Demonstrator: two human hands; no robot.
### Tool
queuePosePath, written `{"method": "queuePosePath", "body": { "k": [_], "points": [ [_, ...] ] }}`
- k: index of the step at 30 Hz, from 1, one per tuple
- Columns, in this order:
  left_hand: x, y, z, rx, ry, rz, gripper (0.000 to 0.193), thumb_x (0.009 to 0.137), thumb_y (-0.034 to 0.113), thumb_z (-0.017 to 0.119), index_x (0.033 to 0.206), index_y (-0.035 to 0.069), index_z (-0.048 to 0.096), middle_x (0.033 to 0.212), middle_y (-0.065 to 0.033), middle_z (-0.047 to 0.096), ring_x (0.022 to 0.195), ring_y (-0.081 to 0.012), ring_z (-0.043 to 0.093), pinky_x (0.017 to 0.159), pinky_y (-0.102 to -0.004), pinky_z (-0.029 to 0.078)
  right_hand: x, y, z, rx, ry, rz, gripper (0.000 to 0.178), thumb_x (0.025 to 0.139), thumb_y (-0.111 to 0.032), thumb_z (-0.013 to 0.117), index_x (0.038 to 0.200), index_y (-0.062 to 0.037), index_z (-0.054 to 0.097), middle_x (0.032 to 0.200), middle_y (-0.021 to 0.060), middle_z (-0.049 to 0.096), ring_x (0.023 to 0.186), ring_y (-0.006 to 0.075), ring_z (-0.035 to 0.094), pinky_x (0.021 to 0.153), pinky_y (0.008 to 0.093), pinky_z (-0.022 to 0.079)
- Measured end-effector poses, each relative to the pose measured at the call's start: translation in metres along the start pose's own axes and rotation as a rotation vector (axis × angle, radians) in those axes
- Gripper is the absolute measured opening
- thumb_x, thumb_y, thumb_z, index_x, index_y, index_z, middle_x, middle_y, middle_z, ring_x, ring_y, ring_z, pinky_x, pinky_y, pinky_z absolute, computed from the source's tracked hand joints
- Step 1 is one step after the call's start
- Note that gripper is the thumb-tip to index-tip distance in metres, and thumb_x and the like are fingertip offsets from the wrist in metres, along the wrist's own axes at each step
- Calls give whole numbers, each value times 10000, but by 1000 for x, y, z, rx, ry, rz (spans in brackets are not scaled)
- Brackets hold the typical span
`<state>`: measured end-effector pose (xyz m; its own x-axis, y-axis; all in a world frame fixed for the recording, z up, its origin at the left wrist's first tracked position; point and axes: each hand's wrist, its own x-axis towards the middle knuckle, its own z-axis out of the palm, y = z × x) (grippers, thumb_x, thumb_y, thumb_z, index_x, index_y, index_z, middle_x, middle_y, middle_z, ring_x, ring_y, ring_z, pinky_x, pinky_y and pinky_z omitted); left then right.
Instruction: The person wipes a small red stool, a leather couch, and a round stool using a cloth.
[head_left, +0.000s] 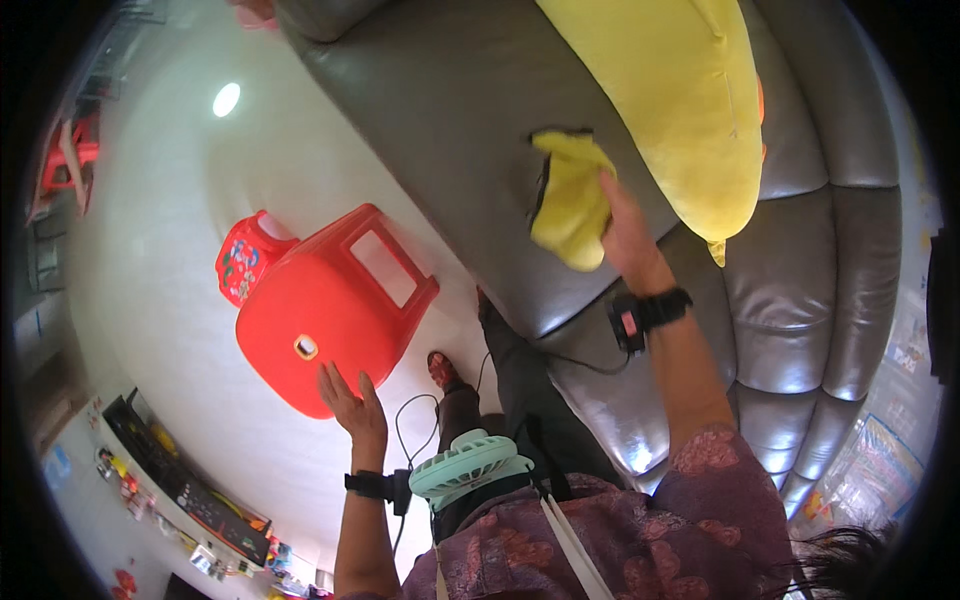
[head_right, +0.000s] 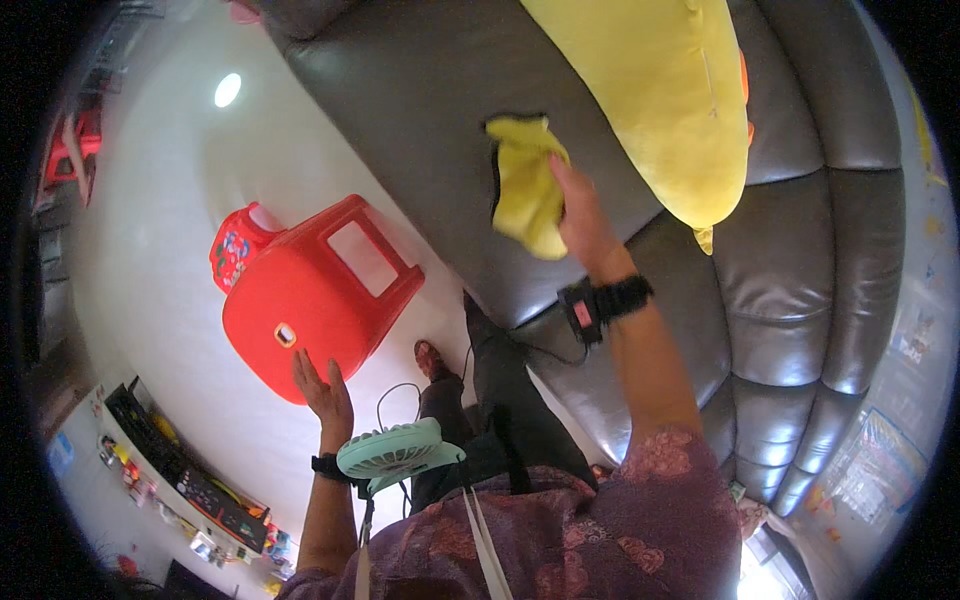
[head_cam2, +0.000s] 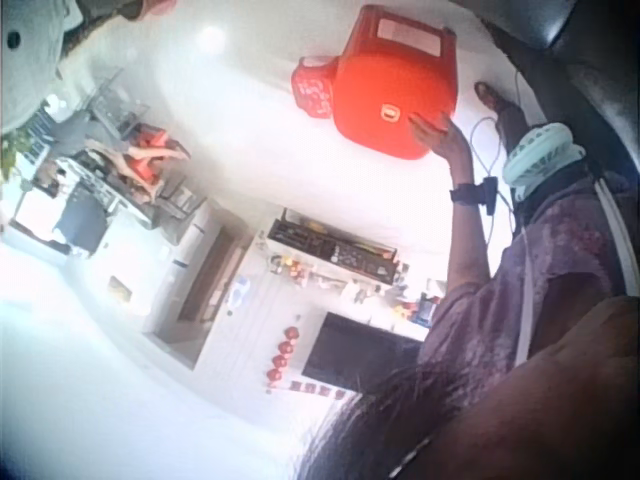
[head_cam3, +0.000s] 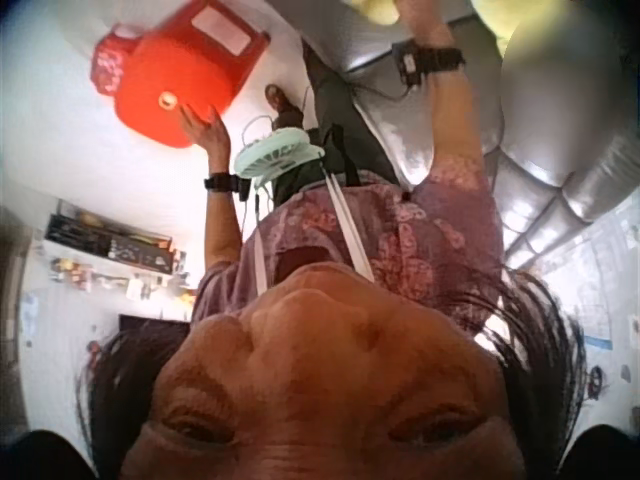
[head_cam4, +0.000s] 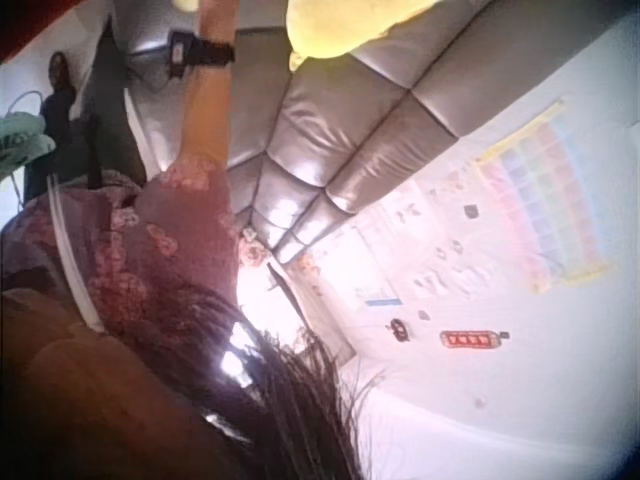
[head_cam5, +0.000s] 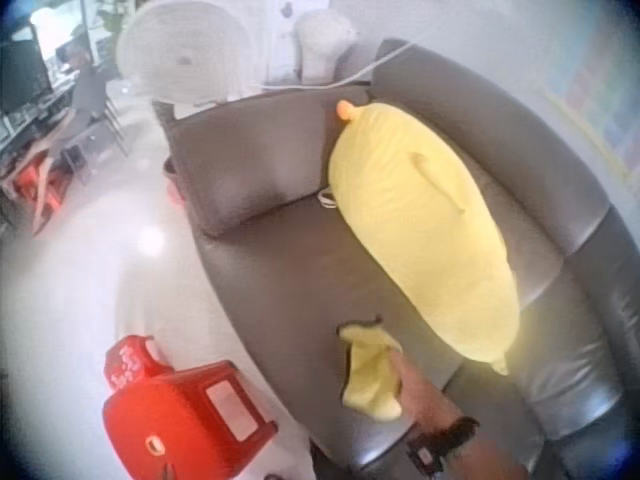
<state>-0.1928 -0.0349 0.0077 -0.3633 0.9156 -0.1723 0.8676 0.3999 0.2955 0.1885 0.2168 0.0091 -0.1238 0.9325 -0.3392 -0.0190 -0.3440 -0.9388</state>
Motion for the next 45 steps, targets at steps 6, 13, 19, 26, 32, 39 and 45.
{"method": "queuePosePath", "body": {
  "k": [6, 13, 19, 26, 32, 39, 45],
  "points": [
    [110, 17, 22, 477, -270, -190, 965, 737, 531, 637, 1397, 16, 158, 1444, -251, 142, 1327, -430, 163, 919, -700, 245, 131, 77, -7, -1243, 42, -204, 371, 866, -245, 496, 1230, -175, 512, 1294, 153, 459, 1170, 414, 416, 947, 525, 347],
    [175, -25, 5, 387, -589, -457, 1435, 452, 683, 744, 1388, -4, -101, 1442, -303, 8, 1323, -492, 55, 958, -679, 224, -34, 121, 17, -1351, -353, -522, 453, 701, -341, 637, 1149, -341, 573, 1346, 65, 364, 1240, 351, 272, 836, 718, 246],
    [181, -19, 25, 483, -670, -382, 1540, 384, 600, 827, 1310, -144, -152, 1346, -453, -35, 1274, -583, 19, 1032, -600, 157, -56, 139, 3, -1302, -644, -561, 383, 696, -311, 628, 1078, -317, 620, 1350, 5, 379, 1221, 282, 327, 857, 715, 251],
    [177, -15, 22, 478, -659, -280, 1545, 363, 605, 826, 1263, -232, -110, 1276, -525, 0, 1234, -635, 24, 1022, -622, 119, 156, 85, 121, -1415, -278, -709, 346, 818, -317, 524, 1155, -275, 589, 1381, 5, 366, 1330, 247, 222, 947, 701, 160],
    [182, -11, 23, 458, -639, -257, 1571, 324, 609, 827, 1253, -243, -109, 1271, -529, 3, 1224, -646, 20, 1000, -635, 178, 280, 55, 195, -1495, -124, -730, 389, 871, -365, 468, 1250, -285, 507, 1399, 3, 344, 1316, 276, 224, 947, 698, 151],
    [184, -11, 15, 515, -685, -360, 1562, 330, 606, 828, 1280, -210, -105, 1287, -514, -11, 1227, -641, 10, 944, -617, 310, 126, 114, 165, -1334, -807, -916, 275, 741, -257, 552, 970, -150, 658, 1159, 27, 553, 1268, 278, 341, 997, 660, 199],
    [185, -2, 13, 511, -656, -294, 1555, 347, 617, 819, 1277, -208, -115, 1279, -521, 6, 1215, -653, 33, 867, -588, 408, -14, 156, 66, -1151, -1044, -719, 310, 793, -229, 506, 1051, -103, 623, 1242, 83, 495, 1269, 239, 342, 1063, 574, 161]
  ]
}}
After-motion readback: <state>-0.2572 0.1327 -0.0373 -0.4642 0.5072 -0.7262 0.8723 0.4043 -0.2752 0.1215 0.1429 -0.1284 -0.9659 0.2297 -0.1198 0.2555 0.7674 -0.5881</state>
